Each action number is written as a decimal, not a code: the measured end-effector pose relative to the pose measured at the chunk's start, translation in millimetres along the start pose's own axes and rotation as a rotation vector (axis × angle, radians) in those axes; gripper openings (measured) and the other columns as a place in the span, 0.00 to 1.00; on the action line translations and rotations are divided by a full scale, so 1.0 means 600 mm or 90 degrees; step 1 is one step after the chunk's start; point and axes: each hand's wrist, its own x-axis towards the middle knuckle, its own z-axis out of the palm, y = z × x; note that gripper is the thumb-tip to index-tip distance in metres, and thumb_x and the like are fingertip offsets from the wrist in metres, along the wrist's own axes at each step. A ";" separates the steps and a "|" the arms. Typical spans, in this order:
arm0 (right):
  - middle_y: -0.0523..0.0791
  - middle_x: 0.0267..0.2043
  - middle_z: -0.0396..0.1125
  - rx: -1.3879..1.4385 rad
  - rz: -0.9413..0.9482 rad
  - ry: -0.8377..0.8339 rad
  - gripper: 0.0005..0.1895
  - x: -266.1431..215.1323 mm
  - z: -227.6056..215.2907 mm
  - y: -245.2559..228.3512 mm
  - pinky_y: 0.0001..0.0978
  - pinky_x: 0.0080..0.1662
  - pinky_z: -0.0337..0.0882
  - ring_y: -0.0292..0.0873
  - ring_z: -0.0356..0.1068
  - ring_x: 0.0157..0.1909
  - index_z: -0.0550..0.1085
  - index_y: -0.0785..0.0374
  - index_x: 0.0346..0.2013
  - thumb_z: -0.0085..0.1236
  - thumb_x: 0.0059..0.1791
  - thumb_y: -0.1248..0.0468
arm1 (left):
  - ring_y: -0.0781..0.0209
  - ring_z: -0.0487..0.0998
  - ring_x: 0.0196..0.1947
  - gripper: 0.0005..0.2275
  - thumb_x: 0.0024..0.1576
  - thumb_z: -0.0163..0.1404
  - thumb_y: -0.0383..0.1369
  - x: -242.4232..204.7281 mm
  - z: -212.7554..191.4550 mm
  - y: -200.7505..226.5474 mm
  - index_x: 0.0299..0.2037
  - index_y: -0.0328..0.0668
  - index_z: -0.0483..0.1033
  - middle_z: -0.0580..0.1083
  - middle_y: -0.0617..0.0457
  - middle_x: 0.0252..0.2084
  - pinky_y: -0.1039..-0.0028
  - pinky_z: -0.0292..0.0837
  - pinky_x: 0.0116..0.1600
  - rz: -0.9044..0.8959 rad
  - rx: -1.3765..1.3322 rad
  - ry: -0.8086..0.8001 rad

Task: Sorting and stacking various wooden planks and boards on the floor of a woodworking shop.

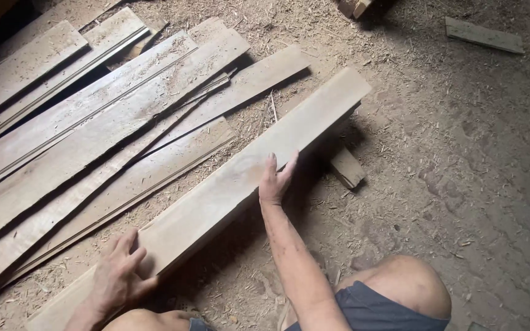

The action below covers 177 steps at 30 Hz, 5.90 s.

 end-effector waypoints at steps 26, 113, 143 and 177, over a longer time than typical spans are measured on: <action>0.41 0.69 0.61 -0.714 -0.474 -0.251 0.22 -0.085 0.094 0.056 0.72 0.70 0.45 0.56 0.47 0.79 0.74 0.43 0.54 0.51 0.50 0.40 | 0.42 0.52 0.77 0.43 0.36 0.55 0.73 0.277 -0.085 -0.337 0.59 0.59 0.77 0.58 0.44 0.76 0.34 0.52 0.70 -0.414 0.251 -0.197; 0.50 0.81 0.36 0.005 0.264 0.142 0.35 0.019 -0.024 0.004 0.50 0.75 0.47 0.52 0.41 0.79 0.45 0.60 0.75 0.40 0.55 0.55 | 0.42 0.73 0.46 0.18 0.37 0.60 0.49 0.099 -0.075 0.053 0.19 0.44 0.71 0.70 0.36 0.57 0.54 0.75 0.46 0.055 0.028 0.060; 0.51 0.77 0.49 -0.686 -0.531 -0.308 0.32 -0.058 0.054 0.011 0.66 0.74 0.34 0.58 0.40 0.79 0.67 0.53 0.65 0.39 0.52 0.42 | 0.48 0.74 0.60 0.20 0.49 0.59 0.39 0.022 -0.097 -0.322 0.54 0.62 0.77 0.73 0.47 0.55 0.38 0.55 0.74 -0.429 0.384 -0.416; 0.42 0.80 0.04 -0.446 -0.741 -0.560 0.43 -0.053 -0.098 -0.025 0.56 0.79 0.32 0.53 0.14 0.83 0.22 0.52 0.79 0.22 0.60 0.35 | 0.49 0.78 0.66 0.36 0.31 0.62 0.35 -0.053 -0.162 -0.016 0.58 0.33 0.83 0.78 0.46 0.67 0.52 0.71 0.65 -0.405 -0.657 -0.347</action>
